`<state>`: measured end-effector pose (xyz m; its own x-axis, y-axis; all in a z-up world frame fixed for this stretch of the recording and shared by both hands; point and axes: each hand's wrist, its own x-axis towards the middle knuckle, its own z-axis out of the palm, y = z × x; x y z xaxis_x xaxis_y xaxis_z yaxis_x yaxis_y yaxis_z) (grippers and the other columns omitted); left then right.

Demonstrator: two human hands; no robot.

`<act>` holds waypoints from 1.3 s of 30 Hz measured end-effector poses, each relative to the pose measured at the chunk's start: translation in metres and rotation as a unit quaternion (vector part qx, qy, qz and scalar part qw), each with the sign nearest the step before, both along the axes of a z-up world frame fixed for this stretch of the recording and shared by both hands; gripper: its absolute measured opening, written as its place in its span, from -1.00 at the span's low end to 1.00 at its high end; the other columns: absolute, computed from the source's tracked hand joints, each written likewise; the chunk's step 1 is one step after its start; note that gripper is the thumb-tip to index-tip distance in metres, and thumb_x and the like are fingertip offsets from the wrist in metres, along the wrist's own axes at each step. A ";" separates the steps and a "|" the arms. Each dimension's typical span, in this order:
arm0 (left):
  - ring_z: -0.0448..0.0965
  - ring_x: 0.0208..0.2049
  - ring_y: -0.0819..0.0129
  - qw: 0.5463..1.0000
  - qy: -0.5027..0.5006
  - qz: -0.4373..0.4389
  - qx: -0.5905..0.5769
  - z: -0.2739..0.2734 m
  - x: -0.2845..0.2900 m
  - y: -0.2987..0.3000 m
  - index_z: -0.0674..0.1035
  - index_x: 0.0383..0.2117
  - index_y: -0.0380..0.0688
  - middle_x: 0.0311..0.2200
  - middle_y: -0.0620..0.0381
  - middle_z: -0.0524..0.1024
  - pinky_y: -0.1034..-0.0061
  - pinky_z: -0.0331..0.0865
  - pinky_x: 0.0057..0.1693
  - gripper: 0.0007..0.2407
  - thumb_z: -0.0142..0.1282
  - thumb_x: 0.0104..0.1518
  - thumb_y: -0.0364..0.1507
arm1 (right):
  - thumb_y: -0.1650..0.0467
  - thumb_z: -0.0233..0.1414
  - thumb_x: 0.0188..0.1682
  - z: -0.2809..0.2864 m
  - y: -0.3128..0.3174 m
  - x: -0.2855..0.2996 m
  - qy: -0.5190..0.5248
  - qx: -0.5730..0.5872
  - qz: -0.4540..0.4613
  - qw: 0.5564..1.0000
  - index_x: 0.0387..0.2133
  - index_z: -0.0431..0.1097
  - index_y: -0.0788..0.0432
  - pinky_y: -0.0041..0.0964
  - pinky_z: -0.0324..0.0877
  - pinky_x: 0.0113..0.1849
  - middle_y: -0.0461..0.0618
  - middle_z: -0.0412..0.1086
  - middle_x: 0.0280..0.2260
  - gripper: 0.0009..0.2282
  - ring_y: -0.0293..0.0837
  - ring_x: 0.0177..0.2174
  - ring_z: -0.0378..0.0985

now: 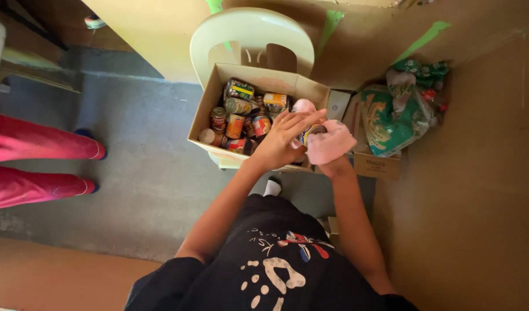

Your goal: Clean and organize various canned goods from a box onto shelves in a grocery or pantry environment.

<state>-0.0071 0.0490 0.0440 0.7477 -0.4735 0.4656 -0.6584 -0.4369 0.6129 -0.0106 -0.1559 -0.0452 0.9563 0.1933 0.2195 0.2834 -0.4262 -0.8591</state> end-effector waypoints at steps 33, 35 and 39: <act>0.51 0.16 -0.01 0.583 0.477 -0.010 -0.658 -0.051 0.036 0.047 0.11 0.41 0.06 0.18 -0.21 0.43 0.20 0.56 0.17 -0.50 -0.12 0.36 -0.23 | 0.39 0.22 -0.06 0.044 0.027 0.070 -0.025 -0.166 0.026 0.985 0.22 0.25 0.30 -0.07 0.40 0.01 0.26 0.16 0.22 -0.44 0.19 0.08 0.39; 0.51 0.18 -0.04 0.550 0.488 -0.120 -0.667 -0.039 0.043 0.053 0.04 0.50 0.02 0.20 -0.32 0.44 0.19 0.49 0.16 -0.45 -0.16 0.39 -0.23 | 0.40 0.13 0.04 0.092 0.045 0.073 0.078 -0.006 0.076 0.994 0.26 0.25 0.21 -0.20 0.48 0.01 0.14 0.23 0.23 -0.52 0.03 0.08 0.48; 0.52 0.04 -0.03 0.536 0.474 -0.176 -0.676 -0.003 0.068 0.062 -0.05 0.52 0.12 0.18 -0.15 0.39 0.08 0.50 0.05 -0.48 -0.22 0.47 -0.23 | 0.36 0.14 0.11 0.150 0.077 0.085 0.074 0.019 0.114 0.991 0.27 0.27 0.17 -0.22 0.51 0.06 0.07 0.33 0.21 -0.55 -0.04 0.09 0.53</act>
<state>0.0607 0.1110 0.0412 0.9270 -0.3716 0.0512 0.3331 0.8781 0.3436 0.0739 -0.0791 0.1046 0.9110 0.4024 0.0908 0.2378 -0.3324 -0.9127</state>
